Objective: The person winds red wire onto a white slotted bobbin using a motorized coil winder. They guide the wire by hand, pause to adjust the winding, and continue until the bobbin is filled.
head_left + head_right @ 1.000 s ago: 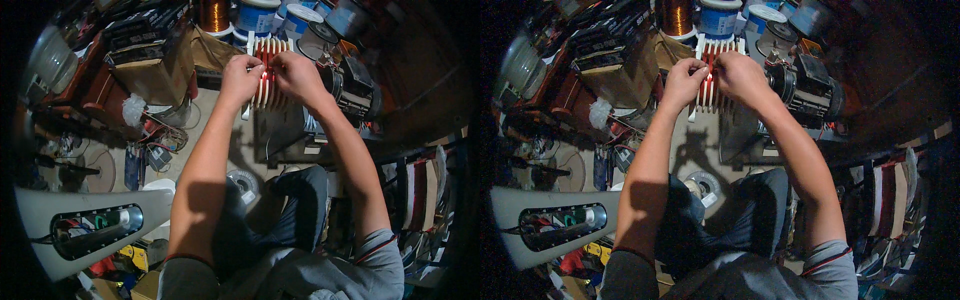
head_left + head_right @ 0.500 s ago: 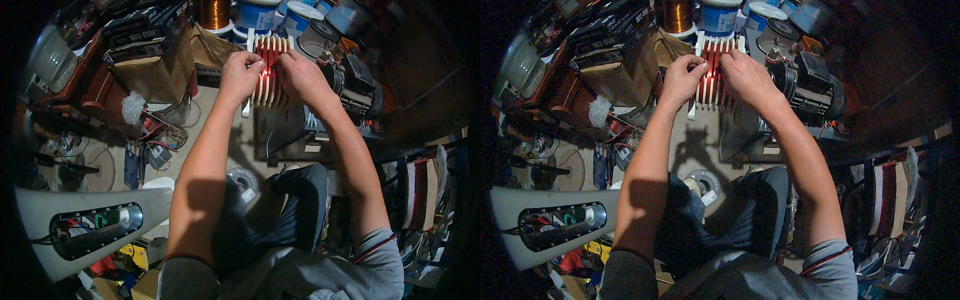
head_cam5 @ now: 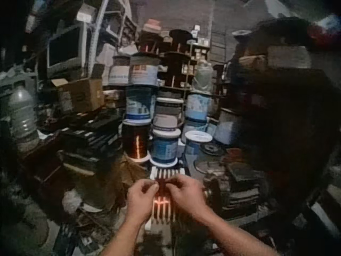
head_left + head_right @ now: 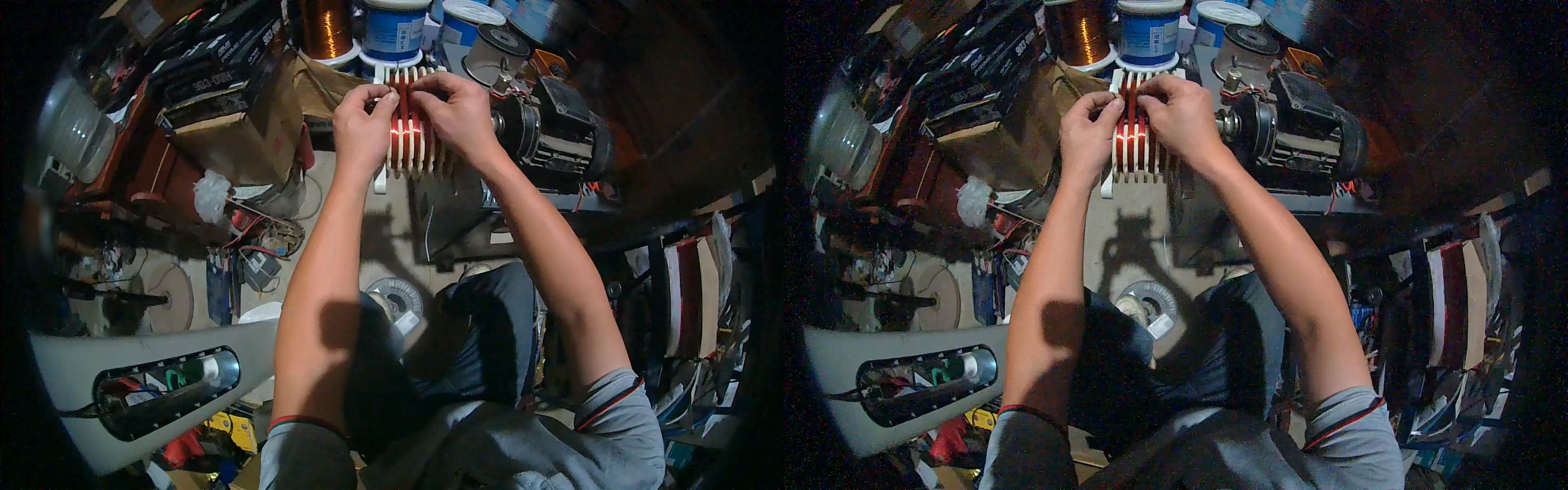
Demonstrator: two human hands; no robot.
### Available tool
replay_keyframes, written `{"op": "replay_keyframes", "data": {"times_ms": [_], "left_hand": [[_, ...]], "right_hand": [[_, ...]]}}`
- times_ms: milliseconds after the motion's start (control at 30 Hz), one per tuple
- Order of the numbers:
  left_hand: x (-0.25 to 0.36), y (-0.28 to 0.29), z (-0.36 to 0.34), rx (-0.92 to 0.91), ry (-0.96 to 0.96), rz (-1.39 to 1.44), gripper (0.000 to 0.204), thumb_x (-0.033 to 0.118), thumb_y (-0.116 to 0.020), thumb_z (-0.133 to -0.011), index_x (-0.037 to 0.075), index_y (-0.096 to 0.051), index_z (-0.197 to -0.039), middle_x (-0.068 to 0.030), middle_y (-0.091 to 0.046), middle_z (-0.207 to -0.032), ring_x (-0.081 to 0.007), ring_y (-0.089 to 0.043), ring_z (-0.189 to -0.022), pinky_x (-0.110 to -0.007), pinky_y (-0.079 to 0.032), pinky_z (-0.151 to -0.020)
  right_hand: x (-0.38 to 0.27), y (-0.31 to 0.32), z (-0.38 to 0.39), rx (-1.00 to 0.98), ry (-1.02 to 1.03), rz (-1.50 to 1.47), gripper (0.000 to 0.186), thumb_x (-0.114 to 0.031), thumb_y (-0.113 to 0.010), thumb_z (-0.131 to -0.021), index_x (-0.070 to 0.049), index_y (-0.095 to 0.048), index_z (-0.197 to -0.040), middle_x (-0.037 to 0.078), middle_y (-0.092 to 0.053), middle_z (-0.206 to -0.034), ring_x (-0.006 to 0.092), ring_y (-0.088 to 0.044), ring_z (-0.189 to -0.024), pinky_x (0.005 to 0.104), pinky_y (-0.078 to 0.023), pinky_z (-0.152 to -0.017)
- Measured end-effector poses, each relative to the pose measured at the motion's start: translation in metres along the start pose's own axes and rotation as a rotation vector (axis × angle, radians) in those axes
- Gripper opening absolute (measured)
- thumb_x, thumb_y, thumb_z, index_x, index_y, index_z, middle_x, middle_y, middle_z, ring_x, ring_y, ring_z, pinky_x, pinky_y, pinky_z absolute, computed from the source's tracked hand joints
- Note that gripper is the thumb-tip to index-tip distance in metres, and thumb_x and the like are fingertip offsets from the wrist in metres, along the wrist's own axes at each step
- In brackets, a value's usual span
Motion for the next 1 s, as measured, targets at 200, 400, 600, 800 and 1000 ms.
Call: {"op": "replay_keyframes", "data": {"times_ms": [200, 400, 600, 800, 1000], "left_hand": [[0.014, -0.015, -0.002, -0.088, -0.069, 0.085, 0.014, 0.007, -0.065, -0.084, -0.003, -0.066, -0.094, -0.0064, -0.068, -0.086, -0.0105, -0.061, -0.078, -0.025, -0.05, -0.073], [0.016, -0.016, -0.006, -0.143, -0.076, 0.022, 0.016, 0.01, -0.066, -0.08, -0.001, -0.069, -0.092, -0.0113, -0.07, -0.081, -0.0145, -0.066, -0.075, -0.028, -0.051, -0.071], [0.028, -0.018, -0.002, -0.217, -0.15, -0.077, 0.02, 0.011, -0.065, -0.077, -0.001, -0.069, -0.093, -0.0148, -0.069, -0.084, -0.0194, -0.068, -0.076, -0.031, -0.052, -0.07], [0.024, -0.013, -0.003, -0.177, -0.137, -0.075, 0.017, 0.012, -0.067, -0.079, 0.001, -0.069, -0.091, -0.0154, -0.069, -0.082, -0.0211, -0.067, -0.073, -0.031, -0.051, -0.068], [0.03, -0.012, 0.0, -0.222, -0.234, -0.113, 0.016, 0.013, -0.065, -0.081, 0.0, -0.068, -0.09, -0.0159, -0.068, -0.08, -0.022, -0.067, -0.072, -0.032, -0.051, -0.068]], "right_hand": [[0.017, 0.002, 0.003, 0.024, -0.125, -0.176, 0.016, -0.006, -0.067, -0.078, 0.003, -0.069, -0.09, 0.012, -0.07, -0.081, 0.0145, -0.065, -0.072, 0.0271, -0.052, -0.068], [0.017, 0.0, 0.004, 0.011, -0.178, -0.307, 0.015, -0.005, -0.067, -0.078, 0.004, -0.069, -0.09, 0.011, -0.07, -0.081, 0.0134, -0.065, -0.071, 0.0269, -0.052, -0.067], [0.011, 0.001, 0.005, 0.032, -0.089, -0.203, 0.017, -0.007, -0.067, -0.081, 0.003, -0.07, -0.094, 0.006, -0.069, -0.08, 0.0087, -0.062, -0.071, 0.0225, -0.05, -0.066], [-0.017, 0.005, 0.002, 0.006, 0.125, -0.019, 0.019, -0.011, -0.067, -0.078, -0.006, -0.07, -0.097, 0.015, -0.065, -0.089, 0.0267, -0.066, -0.079, 0.0347, -0.053, -0.071], [-0.029, -0.003, -0.001, -0.188, 0.188, 0.331, 0.017, -0.011, -0.066, -0.081, 0.0, -0.065, -0.094, 0.018, -0.062, -0.091, 0.0314, -0.063, -0.077, 0.0358, -0.05, -0.069]]}}
Point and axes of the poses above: each hand's wrist, its own z-axis away from the middle knuckle, its own y-axis out of the back of the hand, x = y × z, the point moved 10 cm from there along -z, towards the middle knuckle
